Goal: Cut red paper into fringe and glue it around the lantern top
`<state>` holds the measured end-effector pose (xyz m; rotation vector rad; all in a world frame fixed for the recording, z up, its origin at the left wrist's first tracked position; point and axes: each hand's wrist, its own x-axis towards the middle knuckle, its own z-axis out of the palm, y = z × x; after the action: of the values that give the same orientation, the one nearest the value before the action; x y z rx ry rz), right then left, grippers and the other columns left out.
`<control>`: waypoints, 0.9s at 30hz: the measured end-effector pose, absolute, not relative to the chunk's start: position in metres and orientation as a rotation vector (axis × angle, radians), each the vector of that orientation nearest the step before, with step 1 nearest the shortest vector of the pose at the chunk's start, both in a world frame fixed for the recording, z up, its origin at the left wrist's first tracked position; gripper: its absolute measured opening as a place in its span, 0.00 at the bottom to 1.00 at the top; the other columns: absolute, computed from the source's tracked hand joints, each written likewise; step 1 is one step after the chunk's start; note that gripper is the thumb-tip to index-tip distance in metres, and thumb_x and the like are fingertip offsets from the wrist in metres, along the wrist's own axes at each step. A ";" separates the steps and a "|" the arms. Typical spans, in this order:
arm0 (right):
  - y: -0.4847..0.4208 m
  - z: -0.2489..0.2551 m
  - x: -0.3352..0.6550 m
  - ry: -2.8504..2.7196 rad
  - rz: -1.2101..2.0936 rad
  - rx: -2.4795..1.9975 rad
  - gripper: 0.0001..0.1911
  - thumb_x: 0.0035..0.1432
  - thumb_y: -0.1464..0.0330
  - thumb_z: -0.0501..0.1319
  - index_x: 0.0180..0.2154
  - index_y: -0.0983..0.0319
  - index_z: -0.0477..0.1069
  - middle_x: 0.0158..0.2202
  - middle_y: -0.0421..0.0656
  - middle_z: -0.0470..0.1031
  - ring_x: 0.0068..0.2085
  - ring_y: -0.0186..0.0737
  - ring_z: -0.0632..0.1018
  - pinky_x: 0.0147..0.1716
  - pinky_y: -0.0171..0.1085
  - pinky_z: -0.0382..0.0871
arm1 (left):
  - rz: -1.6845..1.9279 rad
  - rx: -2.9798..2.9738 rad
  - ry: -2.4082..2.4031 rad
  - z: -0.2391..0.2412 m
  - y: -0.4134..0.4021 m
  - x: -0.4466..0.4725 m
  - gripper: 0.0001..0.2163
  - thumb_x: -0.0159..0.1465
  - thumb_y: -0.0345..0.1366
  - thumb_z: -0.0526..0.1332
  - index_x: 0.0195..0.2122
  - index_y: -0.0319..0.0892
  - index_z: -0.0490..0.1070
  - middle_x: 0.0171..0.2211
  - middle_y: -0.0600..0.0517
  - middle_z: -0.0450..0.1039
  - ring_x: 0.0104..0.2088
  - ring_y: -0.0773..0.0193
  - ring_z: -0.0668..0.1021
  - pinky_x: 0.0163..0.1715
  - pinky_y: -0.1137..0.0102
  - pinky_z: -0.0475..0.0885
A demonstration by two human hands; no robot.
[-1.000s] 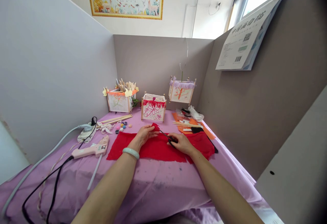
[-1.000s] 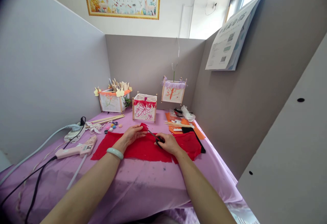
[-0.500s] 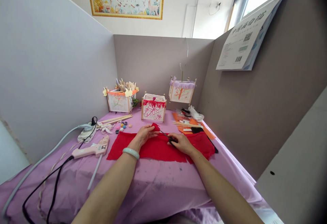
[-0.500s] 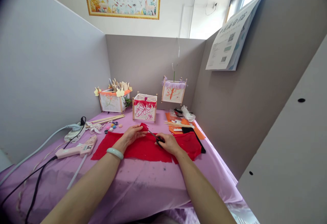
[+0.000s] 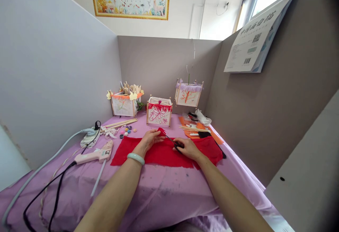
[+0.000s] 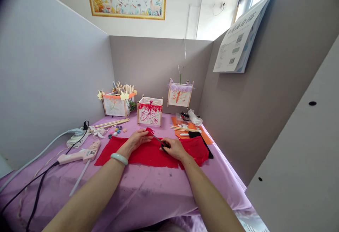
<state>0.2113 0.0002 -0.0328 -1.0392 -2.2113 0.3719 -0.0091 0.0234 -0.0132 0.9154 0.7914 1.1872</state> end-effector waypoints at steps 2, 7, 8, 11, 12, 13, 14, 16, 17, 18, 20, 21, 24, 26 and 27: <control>0.000 -0.033 0.211 -2.210 0.369 -1.042 0.15 0.51 0.60 0.61 0.40 0.61 0.72 0.24 0.38 0.69 0.25 0.31 0.66 0.25 0.29 0.57 | 1.184 0.911 0.796 -0.013 0.023 -0.008 0.03 0.57 0.25 0.59 0.29 0.36 0.65 0.26 0.47 0.75 0.29 0.57 0.80 0.30 0.67 0.74; 0.002 -0.034 0.211 -2.214 0.369 -1.035 0.16 0.51 0.60 0.61 0.40 0.61 0.72 0.25 0.38 0.69 0.25 0.31 0.66 0.25 0.29 0.57 | 1.172 0.920 0.799 -0.013 0.022 -0.008 0.02 0.57 0.25 0.59 0.29 0.36 0.65 0.26 0.47 0.75 0.29 0.57 0.80 0.29 0.67 0.74; 0.002 -0.034 0.211 -2.214 0.368 -1.038 0.16 0.51 0.61 0.61 0.40 0.61 0.72 0.25 0.38 0.69 0.25 0.31 0.66 0.25 0.29 0.57 | 1.171 0.922 0.796 -0.013 0.022 -0.008 0.02 0.57 0.25 0.59 0.30 0.35 0.65 0.26 0.47 0.75 0.29 0.57 0.80 0.29 0.67 0.74; 0.002 -0.035 0.211 -2.210 0.370 -1.045 0.15 0.51 0.61 0.61 0.40 0.61 0.72 0.24 0.38 0.68 0.25 0.30 0.66 0.25 0.29 0.56 | 1.171 0.923 0.792 -0.013 0.022 -0.008 0.02 0.57 0.25 0.59 0.30 0.36 0.65 0.27 0.47 0.75 0.29 0.57 0.80 0.30 0.67 0.74; 0.002 -0.035 0.211 -2.209 0.371 -1.044 0.14 0.52 0.61 0.60 0.40 0.61 0.72 0.24 0.38 0.68 0.25 0.30 0.66 0.25 0.29 0.56 | 1.171 0.924 0.794 -0.013 0.022 -0.008 0.02 0.57 0.25 0.59 0.30 0.36 0.66 0.27 0.47 0.75 0.29 0.57 0.80 0.30 0.67 0.74; 0.002 -0.035 0.211 -2.208 0.371 -1.042 0.14 0.52 0.62 0.60 0.40 0.61 0.72 0.24 0.38 0.68 0.25 0.30 0.66 0.25 0.29 0.56 | 1.170 0.926 0.797 -0.013 0.022 -0.008 0.02 0.57 0.25 0.59 0.30 0.35 0.66 0.27 0.46 0.75 0.29 0.57 0.80 0.30 0.67 0.74; 0.002 -0.035 0.211 -2.209 0.372 -1.040 0.14 0.52 0.62 0.60 0.39 0.61 0.72 0.24 0.37 0.68 0.25 0.30 0.66 0.24 0.29 0.56 | 1.169 0.927 0.801 -0.013 0.021 -0.008 0.02 0.57 0.25 0.59 0.30 0.35 0.66 0.27 0.46 0.75 0.29 0.57 0.80 0.30 0.67 0.74; 0.002 -0.034 0.211 -2.211 0.369 -1.039 0.14 0.52 0.62 0.60 0.39 0.61 0.72 0.24 0.38 0.68 0.25 0.30 0.66 0.24 0.29 0.56 | 1.170 0.925 0.806 -0.012 0.021 -0.008 0.02 0.57 0.25 0.59 0.30 0.35 0.66 0.28 0.45 0.75 0.29 0.57 0.80 0.30 0.67 0.74; 0.002 -0.034 0.211 -2.210 0.365 -1.041 0.14 0.52 0.62 0.60 0.39 0.61 0.72 0.24 0.38 0.68 0.24 0.30 0.66 0.24 0.29 0.56 | 1.171 0.924 0.807 -0.012 0.021 -0.008 0.02 0.57 0.25 0.59 0.30 0.35 0.66 0.28 0.45 0.75 0.29 0.57 0.80 0.30 0.67 0.75; 0.002 -0.034 0.211 -2.209 0.362 -1.043 0.14 0.52 0.62 0.60 0.39 0.61 0.72 0.24 0.37 0.68 0.24 0.30 0.66 0.25 0.29 0.56 | 1.172 0.922 0.807 -0.012 0.021 -0.007 0.02 0.57 0.25 0.59 0.30 0.35 0.66 0.28 0.45 0.75 0.29 0.57 0.80 0.30 0.67 0.75; 0.003 -0.035 0.212 -2.203 0.357 -1.048 0.14 0.52 0.62 0.60 0.40 0.61 0.72 0.24 0.37 0.68 0.24 0.30 0.66 0.25 0.29 0.56 | 1.175 0.917 0.804 -0.012 0.022 -0.007 0.02 0.57 0.25 0.59 0.30 0.35 0.66 0.27 0.46 0.75 0.30 0.57 0.80 0.30 0.67 0.75; 0.003 -0.035 0.212 -2.200 0.358 -1.050 0.14 0.52 0.62 0.60 0.40 0.61 0.72 0.23 0.37 0.68 0.24 0.30 0.66 0.25 0.29 0.56 | 1.176 0.917 0.802 -0.012 0.022 -0.007 0.02 0.57 0.25 0.59 0.30 0.35 0.66 0.26 0.46 0.75 0.30 0.56 0.80 0.30 0.67 0.75; 0.004 -0.036 0.212 -2.195 0.367 -1.054 0.14 0.52 0.62 0.60 0.40 0.61 0.72 0.23 0.37 0.67 0.24 0.30 0.65 0.25 0.29 0.56 | 1.174 0.918 0.801 -0.013 0.022 -0.008 0.02 0.57 0.25 0.59 0.30 0.35 0.66 0.27 0.45 0.75 0.30 0.56 0.80 0.30 0.67 0.75; 0.004 -0.036 0.212 -2.192 0.367 -1.060 0.14 0.51 0.62 0.61 0.40 0.61 0.72 0.23 0.37 0.67 0.24 0.30 0.65 0.24 0.29 0.56 | 1.170 0.918 0.800 -0.014 0.023 -0.008 0.02 0.57 0.25 0.58 0.30 0.35 0.65 0.27 0.45 0.75 0.30 0.56 0.80 0.30 0.67 0.75; 0.003 -0.036 0.212 -2.193 0.365 -1.061 0.14 0.51 0.62 0.61 0.40 0.61 0.72 0.23 0.37 0.67 0.24 0.30 0.65 0.24 0.29 0.56 | 1.170 0.916 0.800 -0.014 0.023 -0.008 0.02 0.57 0.25 0.59 0.30 0.35 0.65 0.27 0.45 0.75 0.30 0.56 0.80 0.30 0.67 0.75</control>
<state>0.2119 0.0034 -0.0362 -1.0609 -2.1927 0.3653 -0.0080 0.0234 -0.0140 0.9159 0.7996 1.1699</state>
